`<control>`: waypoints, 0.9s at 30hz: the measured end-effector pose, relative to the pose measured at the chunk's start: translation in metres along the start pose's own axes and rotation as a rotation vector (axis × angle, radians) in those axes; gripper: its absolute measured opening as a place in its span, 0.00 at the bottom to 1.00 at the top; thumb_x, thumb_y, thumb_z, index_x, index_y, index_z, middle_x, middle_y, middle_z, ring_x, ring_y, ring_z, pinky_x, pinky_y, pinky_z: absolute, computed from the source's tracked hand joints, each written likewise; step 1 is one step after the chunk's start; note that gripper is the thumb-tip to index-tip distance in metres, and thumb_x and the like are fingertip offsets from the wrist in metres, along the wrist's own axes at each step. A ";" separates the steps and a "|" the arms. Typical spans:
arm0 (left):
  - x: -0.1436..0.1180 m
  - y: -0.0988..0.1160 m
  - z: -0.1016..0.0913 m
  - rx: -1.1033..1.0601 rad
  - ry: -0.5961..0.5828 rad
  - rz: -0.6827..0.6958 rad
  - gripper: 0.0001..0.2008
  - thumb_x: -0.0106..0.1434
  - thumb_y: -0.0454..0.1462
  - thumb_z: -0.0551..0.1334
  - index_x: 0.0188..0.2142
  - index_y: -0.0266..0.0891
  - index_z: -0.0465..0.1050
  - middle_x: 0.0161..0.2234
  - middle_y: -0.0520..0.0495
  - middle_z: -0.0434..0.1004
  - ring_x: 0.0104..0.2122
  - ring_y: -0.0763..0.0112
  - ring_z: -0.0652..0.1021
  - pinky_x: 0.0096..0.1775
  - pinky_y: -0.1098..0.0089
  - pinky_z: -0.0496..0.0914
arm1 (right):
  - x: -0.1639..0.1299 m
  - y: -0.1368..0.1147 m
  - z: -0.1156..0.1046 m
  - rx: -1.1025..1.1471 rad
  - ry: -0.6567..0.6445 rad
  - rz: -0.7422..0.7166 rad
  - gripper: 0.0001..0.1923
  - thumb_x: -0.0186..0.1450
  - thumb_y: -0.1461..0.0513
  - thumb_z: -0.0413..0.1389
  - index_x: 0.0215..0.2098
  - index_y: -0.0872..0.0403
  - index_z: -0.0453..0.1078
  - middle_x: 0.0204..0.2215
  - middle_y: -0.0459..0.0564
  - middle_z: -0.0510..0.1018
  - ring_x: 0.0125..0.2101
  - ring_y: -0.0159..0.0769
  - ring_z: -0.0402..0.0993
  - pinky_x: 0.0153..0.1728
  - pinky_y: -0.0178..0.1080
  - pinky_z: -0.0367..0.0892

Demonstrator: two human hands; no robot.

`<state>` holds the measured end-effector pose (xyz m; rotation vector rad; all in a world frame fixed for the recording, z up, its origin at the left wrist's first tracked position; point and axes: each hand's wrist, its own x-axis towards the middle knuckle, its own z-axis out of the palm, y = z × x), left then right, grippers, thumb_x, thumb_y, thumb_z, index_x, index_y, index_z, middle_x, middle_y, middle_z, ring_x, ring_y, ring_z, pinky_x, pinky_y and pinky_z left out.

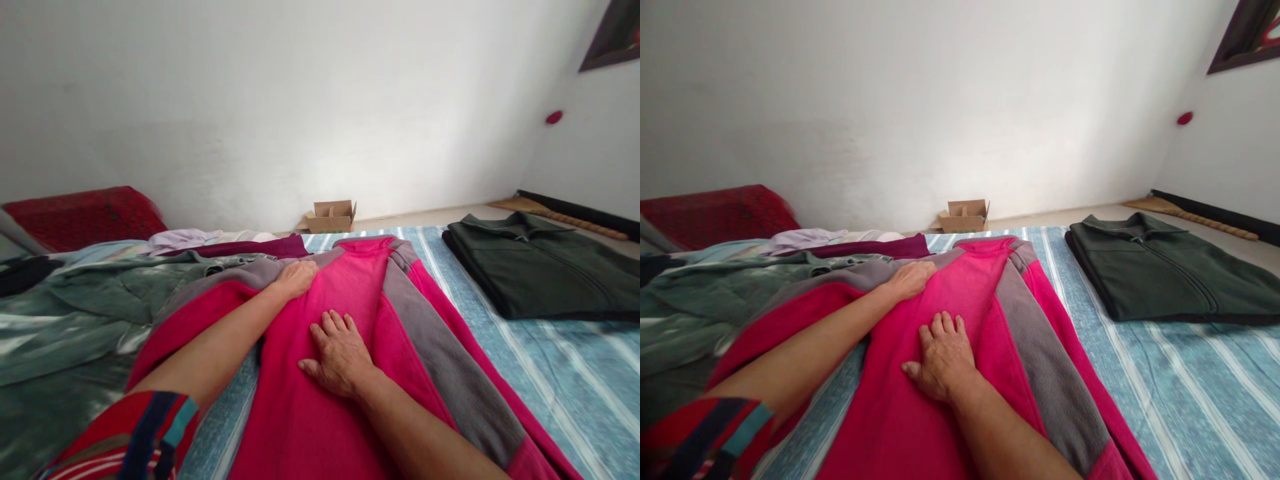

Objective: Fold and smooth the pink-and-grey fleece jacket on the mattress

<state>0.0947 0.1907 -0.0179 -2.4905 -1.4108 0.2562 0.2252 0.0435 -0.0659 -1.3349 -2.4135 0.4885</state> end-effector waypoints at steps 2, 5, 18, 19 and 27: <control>-0.002 -0.009 0.001 -0.013 -0.013 0.020 0.13 0.66 0.32 0.47 0.38 0.35 0.70 0.39 0.44 0.74 0.39 0.67 0.72 0.42 0.68 0.63 | 0.000 0.000 0.000 -0.002 0.005 0.001 0.34 0.63 0.43 0.43 0.58 0.57 0.58 0.60 0.62 0.56 0.61 0.52 0.46 0.58 0.55 0.42; -0.002 -0.016 0.000 -0.019 -0.043 0.041 0.13 0.66 0.34 0.47 0.39 0.36 0.70 0.40 0.44 0.74 0.40 0.67 0.73 0.43 0.68 0.63 | 0.000 0.000 -0.001 0.001 0.004 -0.001 0.34 0.63 0.43 0.43 0.58 0.57 0.59 0.60 0.63 0.56 0.61 0.52 0.46 0.58 0.55 0.42; 0.001 -0.027 -0.001 -0.075 -0.244 0.163 0.40 0.51 0.57 0.60 0.57 0.37 0.58 0.60 0.33 0.58 0.58 0.54 0.60 0.55 0.61 0.53 | 0.000 0.001 0.000 -0.014 0.007 0.005 0.33 0.62 0.43 0.44 0.58 0.55 0.58 0.60 0.61 0.57 0.60 0.51 0.46 0.58 0.55 0.41; 0.001 -0.028 -0.001 -0.070 -0.240 0.177 0.40 0.51 0.56 0.60 0.57 0.37 0.59 0.59 0.33 0.58 0.58 0.55 0.61 0.55 0.62 0.53 | 0.000 0.002 0.000 -0.015 0.009 0.004 0.33 0.62 0.43 0.44 0.58 0.55 0.58 0.60 0.60 0.57 0.60 0.51 0.46 0.58 0.55 0.41; -0.007 -0.022 -0.007 -0.024 -0.141 0.221 0.30 0.54 0.50 0.62 0.53 0.42 0.62 0.57 0.39 0.63 0.58 0.58 0.61 0.55 0.62 0.53 | 0.001 0.001 0.000 -0.002 -0.016 0.005 0.33 0.63 0.44 0.45 0.58 0.56 0.59 0.60 0.62 0.56 0.61 0.51 0.45 0.57 0.56 0.41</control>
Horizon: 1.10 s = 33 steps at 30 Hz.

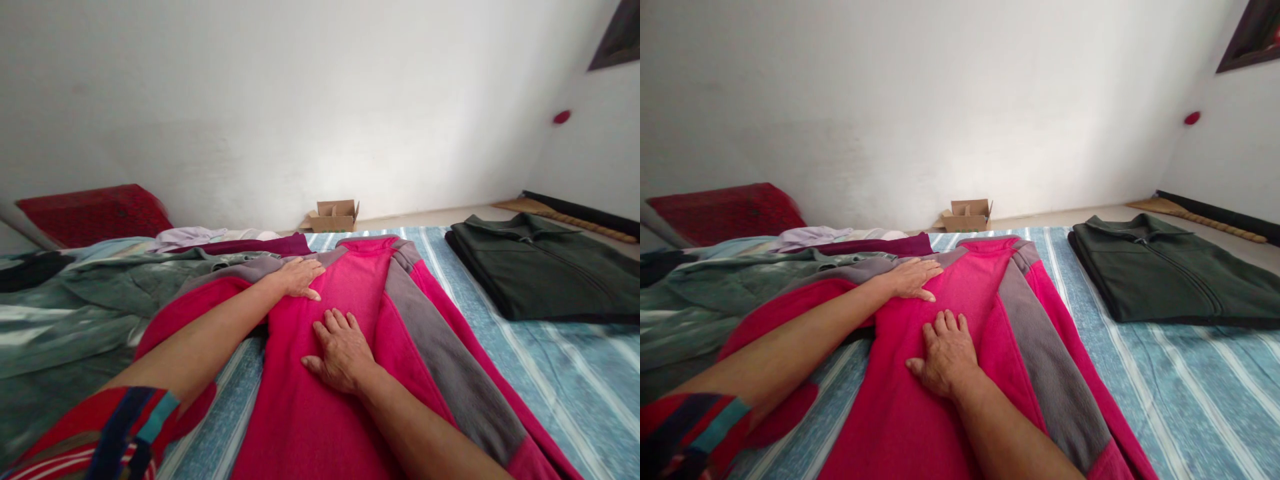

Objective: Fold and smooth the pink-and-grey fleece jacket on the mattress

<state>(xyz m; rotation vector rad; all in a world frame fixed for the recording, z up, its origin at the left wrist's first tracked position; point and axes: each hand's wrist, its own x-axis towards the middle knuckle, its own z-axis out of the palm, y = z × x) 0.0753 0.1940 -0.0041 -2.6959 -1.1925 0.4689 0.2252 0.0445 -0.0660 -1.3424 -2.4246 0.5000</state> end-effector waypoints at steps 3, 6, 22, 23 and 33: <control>-0.008 0.012 0.005 0.023 0.025 -0.046 0.23 0.56 0.44 0.62 0.51 0.42 0.65 0.56 0.40 0.64 0.58 0.58 0.60 0.56 0.58 0.50 | 0.000 -0.001 -0.001 -0.002 -0.008 0.007 0.34 0.63 0.44 0.45 0.58 0.57 0.58 0.60 0.62 0.55 0.61 0.51 0.45 0.58 0.56 0.41; -0.017 0.024 0.015 0.026 0.010 -0.133 0.17 0.60 0.34 0.56 0.50 0.42 0.67 0.56 0.39 0.65 0.57 0.59 0.62 0.56 0.53 0.50 | -0.001 -0.001 0.000 -0.006 -0.017 0.009 0.34 0.63 0.44 0.44 0.59 0.56 0.57 0.61 0.62 0.54 0.61 0.50 0.44 0.58 0.55 0.40; -0.027 0.089 0.066 -0.349 0.352 -0.425 0.21 0.62 0.32 0.47 0.54 0.30 0.63 0.58 0.36 0.61 0.58 0.68 0.62 0.58 0.67 0.59 | -0.003 0.002 0.010 0.017 0.007 -0.006 0.35 0.63 0.46 0.47 0.63 0.54 0.51 0.63 0.58 0.51 0.62 0.50 0.43 0.59 0.53 0.39; -0.027 0.087 0.071 -0.413 0.395 -0.429 0.21 0.62 0.32 0.46 0.53 0.30 0.64 0.58 0.36 0.62 0.58 0.68 0.62 0.58 0.66 0.58 | -0.003 0.002 0.010 0.009 0.002 -0.003 0.34 0.63 0.46 0.47 0.63 0.54 0.52 0.63 0.58 0.51 0.62 0.50 0.43 0.59 0.53 0.39; -0.023 0.079 0.087 -0.617 0.482 -0.466 0.20 0.61 0.29 0.47 0.49 0.29 0.69 0.55 0.38 0.67 0.56 0.68 0.66 0.58 0.66 0.59 | -0.004 0.002 0.015 0.001 0.007 0.000 0.33 0.63 0.47 0.47 0.61 0.54 0.55 0.62 0.61 0.55 0.61 0.51 0.46 0.58 0.53 0.41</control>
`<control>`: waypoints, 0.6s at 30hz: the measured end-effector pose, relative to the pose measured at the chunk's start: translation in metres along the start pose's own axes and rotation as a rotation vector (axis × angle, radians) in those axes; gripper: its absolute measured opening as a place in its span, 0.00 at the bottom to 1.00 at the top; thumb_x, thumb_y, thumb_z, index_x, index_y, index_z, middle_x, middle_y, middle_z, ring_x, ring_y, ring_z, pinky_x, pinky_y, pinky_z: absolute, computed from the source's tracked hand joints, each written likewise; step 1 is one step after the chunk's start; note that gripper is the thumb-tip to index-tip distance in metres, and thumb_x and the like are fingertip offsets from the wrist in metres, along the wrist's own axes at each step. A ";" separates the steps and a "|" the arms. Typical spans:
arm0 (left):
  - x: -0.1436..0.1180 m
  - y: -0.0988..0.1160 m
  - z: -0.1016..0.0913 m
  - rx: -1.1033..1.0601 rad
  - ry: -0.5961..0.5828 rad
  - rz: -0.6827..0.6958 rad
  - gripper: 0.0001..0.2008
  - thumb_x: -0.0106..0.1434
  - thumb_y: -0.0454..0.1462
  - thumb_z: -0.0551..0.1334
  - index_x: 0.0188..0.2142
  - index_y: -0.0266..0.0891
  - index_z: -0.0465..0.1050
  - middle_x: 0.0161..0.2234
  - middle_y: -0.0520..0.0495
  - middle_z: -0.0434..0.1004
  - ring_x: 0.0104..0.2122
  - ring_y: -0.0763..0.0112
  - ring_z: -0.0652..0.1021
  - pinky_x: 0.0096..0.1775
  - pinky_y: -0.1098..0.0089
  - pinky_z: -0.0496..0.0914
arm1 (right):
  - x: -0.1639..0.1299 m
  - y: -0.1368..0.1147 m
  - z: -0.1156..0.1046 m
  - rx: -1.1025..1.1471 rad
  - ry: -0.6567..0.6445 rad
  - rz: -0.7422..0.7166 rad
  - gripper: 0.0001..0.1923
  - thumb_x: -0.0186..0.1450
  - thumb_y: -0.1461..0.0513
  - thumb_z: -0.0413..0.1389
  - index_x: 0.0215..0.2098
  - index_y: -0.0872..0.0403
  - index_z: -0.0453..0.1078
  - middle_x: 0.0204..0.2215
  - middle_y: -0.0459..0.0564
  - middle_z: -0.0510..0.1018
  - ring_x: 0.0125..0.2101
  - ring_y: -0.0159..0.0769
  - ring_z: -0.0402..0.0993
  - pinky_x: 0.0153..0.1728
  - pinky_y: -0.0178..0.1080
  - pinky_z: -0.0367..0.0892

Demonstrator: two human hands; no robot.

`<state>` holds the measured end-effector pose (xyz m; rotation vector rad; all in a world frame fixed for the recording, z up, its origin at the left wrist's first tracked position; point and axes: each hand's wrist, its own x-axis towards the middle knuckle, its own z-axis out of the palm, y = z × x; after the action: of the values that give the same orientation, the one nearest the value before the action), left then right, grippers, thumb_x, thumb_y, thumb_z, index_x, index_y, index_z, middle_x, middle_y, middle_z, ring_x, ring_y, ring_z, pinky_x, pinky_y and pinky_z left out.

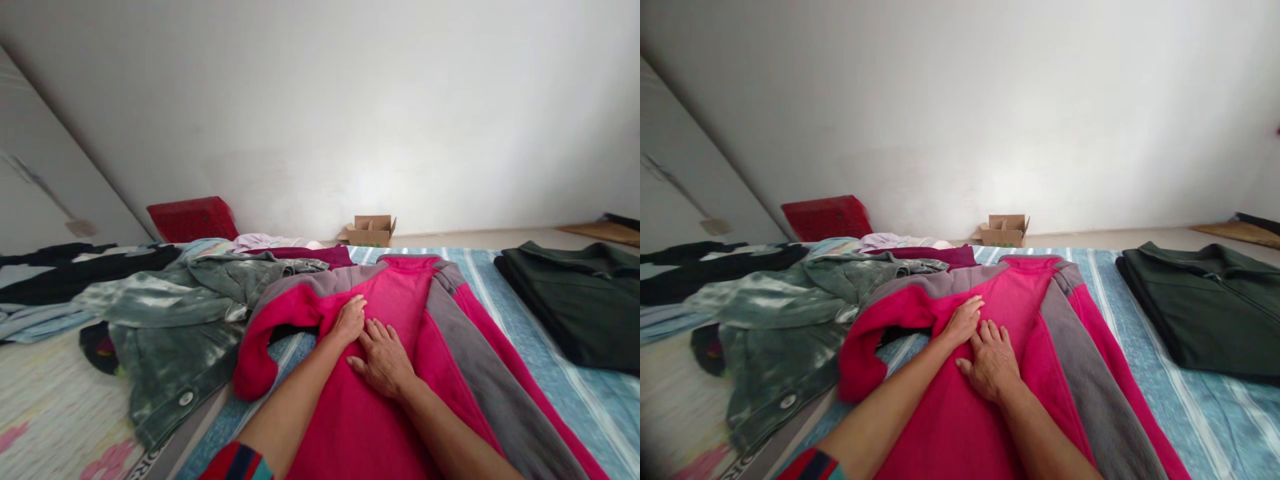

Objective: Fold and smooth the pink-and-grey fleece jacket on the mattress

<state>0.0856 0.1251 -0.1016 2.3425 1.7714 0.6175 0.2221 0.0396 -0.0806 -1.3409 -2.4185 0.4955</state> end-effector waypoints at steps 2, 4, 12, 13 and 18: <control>0.001 0.001 0.002 0.002 0.016 -0.030 0.20 0.61 0.29 0.48 0.49 0.32 0.70 0.55 0.41 0.68 0.56 0.69 0.66 0.58 0.66 0.59 | -0.001 0.001 0.001 0.015 0.022 -0.016 0.32 0.63 0.48 0.48 0.61 0.55 0.57 0.61 0.61 0.56 0.61 0.51 0.47 0.58 0.53 0.42; 0.001 0.002 0.004 0.003 0.027 -0.062 0.20 0.60 0.28 0.48 0.48 0.34 0.71 0.54 0.42 0.69 0.55 0.69 0.68 0.57 0.66 0.61 | -0.001 0.005 0.002 0.046 0.057 -0.034 0.30 0.62 0.50 0.49 0.59 0.55 0.60 0.59 0.61 0.59 0.60 0.52 0.50 0.58 0.53 0.43; -0.008 0.012 0.006 0.005 0.040 -0.111 0.21 0.59 0.28 0.50 0.51 0.35 0.70 0.56 0.42 0.67 0.56 0.69 0.66 0.58 0.68 0.58 | 0.008 0.028 0.015 0.438 0.254 -0.068 0.21 0.54 0.70 0.44 0.39 0.55 0.74 0.41 0.52 0.76 0.43 0.38 0.70 0.49 0.41 0.61; -0.008 0.013 0.006 -0.004 0.038 -0.104 0.21 0.59 0.28 0.50 0.51 0.34 0.69 0.56 0.42 0.67 0.56 0.69 0.66 0.58 0.68 0.57 | 0.008 0.030 0.016 0.467 0.273 -0.082 0.20 0.54 0.70 0.44 0.38 0.55 0.75 0.39 0.52 0.76 0.41 0.38 0.71 0.47 0.40 0.63; -0.011 0.018 0.003 -0.090 0.058 -0.104 0.20 0.58 0.29 0.52 0.50 0.31 0.71 0.55 0.36 0.67 0.56 0.63 0.67 0.58 0.66 0.57 | 0.002 0.021 0.005 0.473 0.348 -0.015 0.15 0.60 0.63 0.47 0.39 0.54 0.73 0.34 0.52 0.78 0.35 0.40 0.74 0.37 0.39 0.67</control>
<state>0.1002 0.1103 -0.1009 2.1800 1.8356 0.7403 0.2344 0.0513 -0.0945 -1.0941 -1.8772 0.7096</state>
